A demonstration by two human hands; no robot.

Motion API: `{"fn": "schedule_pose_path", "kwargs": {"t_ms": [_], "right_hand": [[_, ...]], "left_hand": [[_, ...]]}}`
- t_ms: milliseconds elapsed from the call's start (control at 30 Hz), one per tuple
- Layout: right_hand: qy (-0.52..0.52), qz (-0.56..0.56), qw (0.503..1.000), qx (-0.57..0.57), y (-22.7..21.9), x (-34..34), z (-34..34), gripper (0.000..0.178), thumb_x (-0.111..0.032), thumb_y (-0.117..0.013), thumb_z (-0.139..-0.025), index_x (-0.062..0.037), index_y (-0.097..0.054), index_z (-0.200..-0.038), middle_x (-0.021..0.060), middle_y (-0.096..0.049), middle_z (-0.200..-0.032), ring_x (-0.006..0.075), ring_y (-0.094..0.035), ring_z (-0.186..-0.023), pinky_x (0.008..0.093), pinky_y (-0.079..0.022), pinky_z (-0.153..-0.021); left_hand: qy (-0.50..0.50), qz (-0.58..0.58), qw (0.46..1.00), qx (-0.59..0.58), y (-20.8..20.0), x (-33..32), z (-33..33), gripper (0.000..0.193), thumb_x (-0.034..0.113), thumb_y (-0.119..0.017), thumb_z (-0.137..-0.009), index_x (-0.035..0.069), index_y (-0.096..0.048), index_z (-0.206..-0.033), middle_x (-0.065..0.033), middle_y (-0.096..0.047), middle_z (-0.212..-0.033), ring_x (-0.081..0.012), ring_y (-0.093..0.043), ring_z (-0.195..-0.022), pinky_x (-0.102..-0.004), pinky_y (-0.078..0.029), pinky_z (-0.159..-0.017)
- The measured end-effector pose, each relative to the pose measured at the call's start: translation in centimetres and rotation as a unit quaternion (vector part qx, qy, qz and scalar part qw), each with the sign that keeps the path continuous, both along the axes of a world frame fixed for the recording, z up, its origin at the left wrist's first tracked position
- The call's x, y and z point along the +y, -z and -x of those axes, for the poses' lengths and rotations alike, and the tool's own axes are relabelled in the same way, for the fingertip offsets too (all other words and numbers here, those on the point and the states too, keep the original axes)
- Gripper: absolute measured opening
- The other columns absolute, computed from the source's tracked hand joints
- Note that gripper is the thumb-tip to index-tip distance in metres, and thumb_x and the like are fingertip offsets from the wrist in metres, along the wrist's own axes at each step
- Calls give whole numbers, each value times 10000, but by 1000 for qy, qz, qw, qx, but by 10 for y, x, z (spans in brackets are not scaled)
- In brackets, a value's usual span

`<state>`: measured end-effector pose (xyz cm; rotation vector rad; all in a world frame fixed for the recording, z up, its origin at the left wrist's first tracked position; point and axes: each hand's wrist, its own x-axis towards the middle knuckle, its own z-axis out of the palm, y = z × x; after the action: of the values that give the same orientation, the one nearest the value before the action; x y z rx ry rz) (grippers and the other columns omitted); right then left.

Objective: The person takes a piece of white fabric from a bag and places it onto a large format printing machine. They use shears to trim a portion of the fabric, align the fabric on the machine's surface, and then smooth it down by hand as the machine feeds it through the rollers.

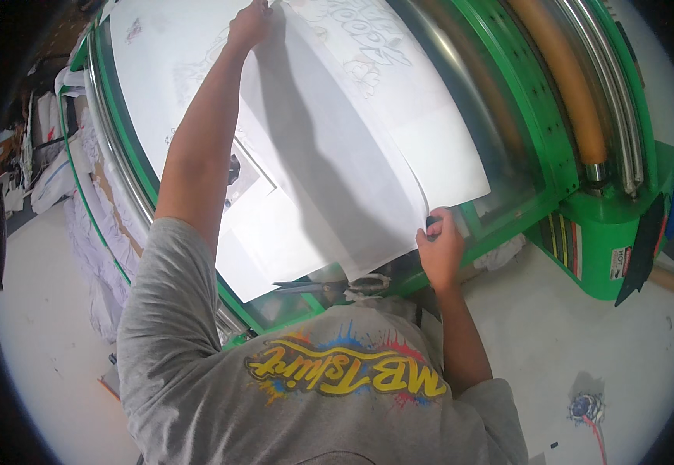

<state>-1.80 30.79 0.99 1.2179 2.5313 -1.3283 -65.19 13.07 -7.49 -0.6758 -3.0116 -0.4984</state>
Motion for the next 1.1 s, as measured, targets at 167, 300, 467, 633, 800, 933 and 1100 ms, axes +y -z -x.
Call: {"fn": "schedule_pose_path", "kwargs": {"t_ms": [167, 300, 467, 633, 800, 933, 1100], "right_hand": [[-82, -21, 996, 18, -8, 9, 0, 230, -53, -885, -841, -2, -722, -995, 119, -677, -844, 268, -666, -773, 417, -543, -745], [-85, 45, 993, -65, 2, 17, -7, 251, -56, -884, -854, 18, -722, -1031, 118, -734, -843, 228, -682, -732, 385, -544, -710], [-7, 198, 980, -21, 25, 21, -8, 272, -65, -846, -901, 47, -728, -1119, 118, -816, -947, 156, -734, -768, 327, -571, -696], [-5, 199, 979, -44, 31, 24, -2, 257, -68, -824, -927, 50, -736, -1138, 126, -825, -981, 159, -760, -777, 317, -614, -666], [-4, 216, 976, -27, 35, 28, -3, 264, -79, -823, -932, 74, -728, -1126, 138, -819, -972, 168, -765, -790, 319, -622, -657], [-18, 216, 976, -24, 34, 29, -5, 270, -93, -820, -934, 79, -728, -1121, 136, -818, -984, 172, -769, -804, 318, -621, -659], [-42, 215, 975, -28, 25, 31, 2, 278, -107, -816, -943, 98, -726, -1109, 137, -813, -989, 185, -791, -789, 313, -622, -680]], "left_hand": [[-2, -14, 999, -40, -17, 4, -16, 324, 248, -643, -1095, 77, -591, -1364, -287, -776, -1213, -478, -741, -1158, -614, -577, -983], [-5, -40, 990, 135, -38, -9, -62, 427, 432, -764, -1020, 112, -728, -1302, -206, -767, -1274, -434, -717, -1235, -564, -570, -1008], [-185, 78, 980, 18, -34, -114, -64, 486, 505, -809, -983, 67, -781, -1192, -194, -796, -1171, -415, -731, -1168, -515, -599, -958], [-144, -4, 981, -128, -24, -177, -62, 477, 480, -890, -919, 48, -811, -1103, -198, -835, -1047, -379, -798, -979, -472, -609, -868], [-163, -59, 976, -135, -14, -174, -62, 426, 450, -916, -896, 50, -824, -1010, -173, -841, -1029, -365, -802, -985, -454, -608, -884], [-186, -53, 976, -102, -24, -174, -67, 479, 456, -910, -899, 52, -800, -1133, -191, -832, -1097, -368, -796, -1038, -467, -614, -926], [-182, -30, 982, 48, -44, -149, -133, 600, 493, -894, -913, 41, -744, -1278, -243, -769, -1214, -410, -744, -1158, -509, -603, -993]]}}
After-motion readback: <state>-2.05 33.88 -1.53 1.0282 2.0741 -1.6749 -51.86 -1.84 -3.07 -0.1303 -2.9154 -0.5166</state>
